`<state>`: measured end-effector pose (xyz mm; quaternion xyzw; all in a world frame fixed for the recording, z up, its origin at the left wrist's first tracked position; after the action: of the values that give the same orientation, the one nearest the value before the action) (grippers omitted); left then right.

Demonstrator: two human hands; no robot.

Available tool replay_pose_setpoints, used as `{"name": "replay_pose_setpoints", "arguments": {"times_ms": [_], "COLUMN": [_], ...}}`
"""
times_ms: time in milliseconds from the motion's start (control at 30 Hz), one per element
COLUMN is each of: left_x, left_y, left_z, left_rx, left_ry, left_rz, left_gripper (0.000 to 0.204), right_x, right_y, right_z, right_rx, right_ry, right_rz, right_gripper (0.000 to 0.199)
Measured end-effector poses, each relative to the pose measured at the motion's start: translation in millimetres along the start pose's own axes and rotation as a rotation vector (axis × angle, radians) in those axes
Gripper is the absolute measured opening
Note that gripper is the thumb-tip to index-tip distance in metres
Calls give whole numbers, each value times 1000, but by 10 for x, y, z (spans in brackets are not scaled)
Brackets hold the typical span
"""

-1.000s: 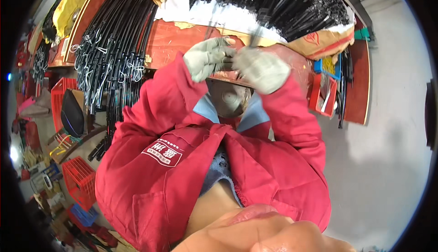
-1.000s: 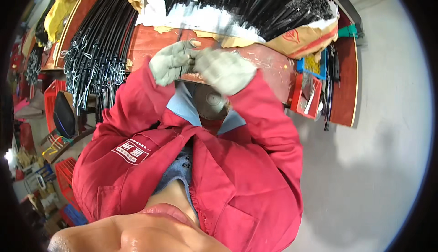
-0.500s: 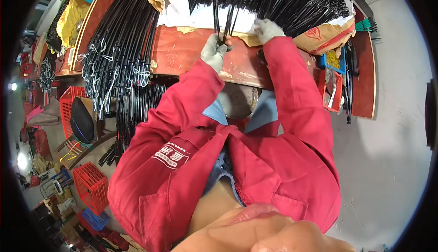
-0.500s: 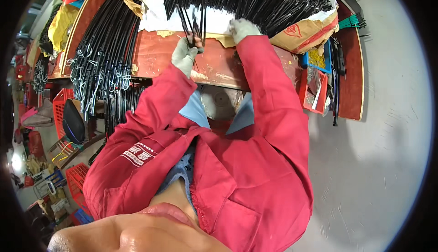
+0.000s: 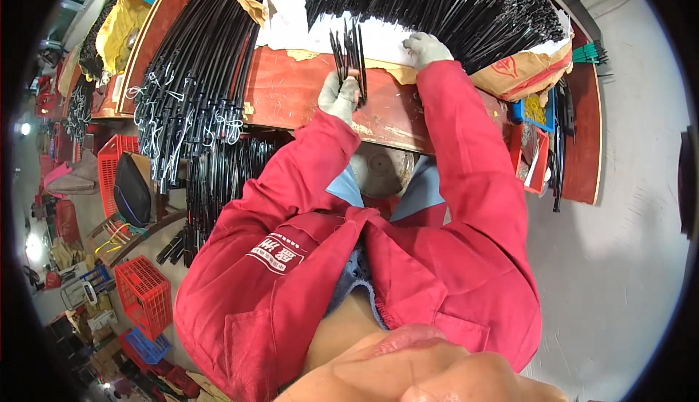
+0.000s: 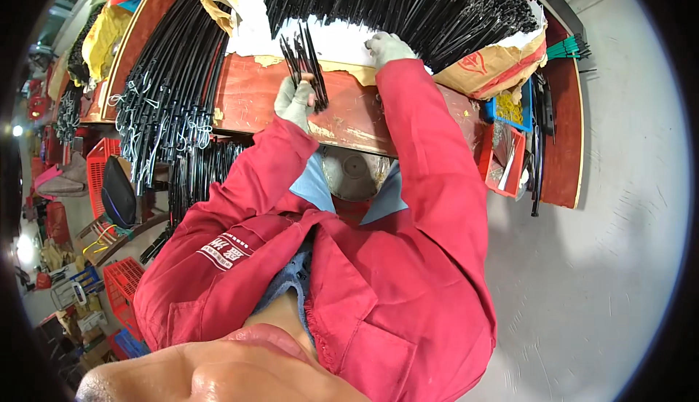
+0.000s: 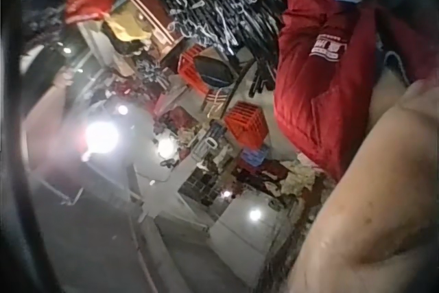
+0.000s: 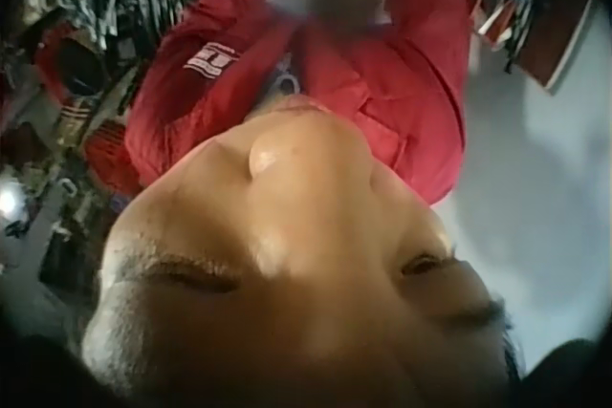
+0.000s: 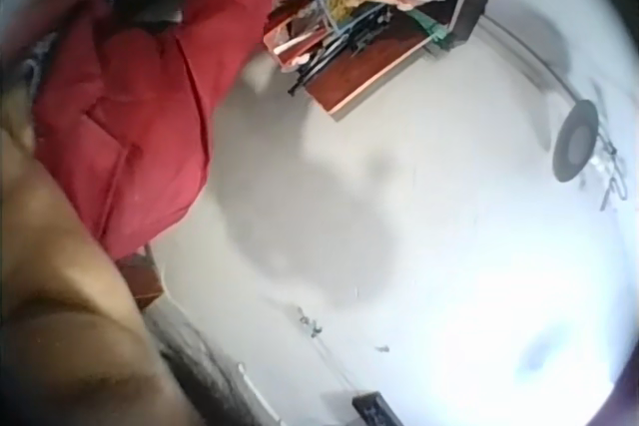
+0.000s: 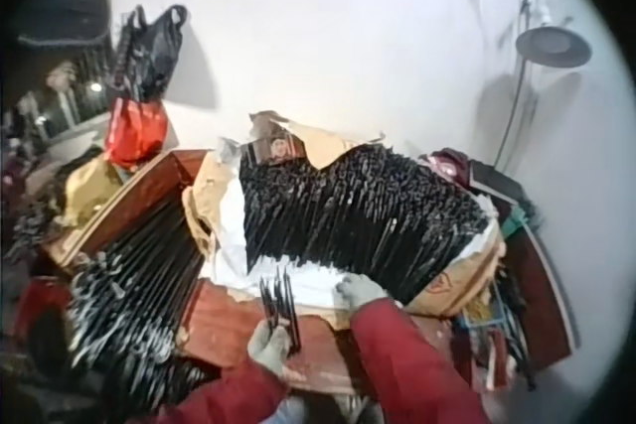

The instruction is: The recorder is assembling and bundling black electrical wires at a factory workbench using manual tools.

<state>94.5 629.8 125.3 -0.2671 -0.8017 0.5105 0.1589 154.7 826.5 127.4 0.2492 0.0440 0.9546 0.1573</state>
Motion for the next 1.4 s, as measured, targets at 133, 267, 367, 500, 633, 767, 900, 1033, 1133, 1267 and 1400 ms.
{"name": "replay_pose_setpoints", "arguments": {"times_ms": [133,267,367,500,633,767,900,1033,1133,1267,1400], "left_x": [-19,-4,-60,-14,-31,-53,-177,-219,-101,-75,-1], "left_y": [71,-102,-138,62,-7,-245,-498,-271,61,161,139], "left_z": [83,255,326,353,348,403,297,50,26,126,111], "left_rx": [9,-44,-64,-40,-91,-137,-123,-157,9,-61,-99], "left_ry": [-27,-59,-102,-127,-117,-156,-163,-63,-46,-59,-125], "left_rz": [13,53,72,-153,-103,17,44,91,-43,115,187], "left_gripper": [15,17,18,17,14,14,19,24,21,14,14], "right_x": [300,220,212,163,81,294,762,977,1076,554,-155], "right_y": [-112,39,333,398,519,807,754,487,450,18,-101], "right_z": [-281,-337,-194,-373,-328,350,723,624,895,1210,441], "right_rx": [43,106,-41,-162,-129,-295,-695,-807,-631,64,152], "right_ry": [197,512,706,710,629,629,507,702,21,-256,39], "right_rz": [-118,-327,-257,-168,-173,-84,257,472,503,-266,-518], "right_gripper": [21,40,40,33,27,20,21,34,45,32,27]}}
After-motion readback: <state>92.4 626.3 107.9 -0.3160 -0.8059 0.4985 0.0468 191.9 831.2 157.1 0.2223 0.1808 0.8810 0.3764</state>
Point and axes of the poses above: each hand's wrist, its own x-axis towards the middle knuckle, its own z-axis out of the back of the hand, y = z × x, the point moved 9 cm from there along x, towards the middle knuckle, and after that the axes turned 7 degrees about -y, right-handed, at the moved point
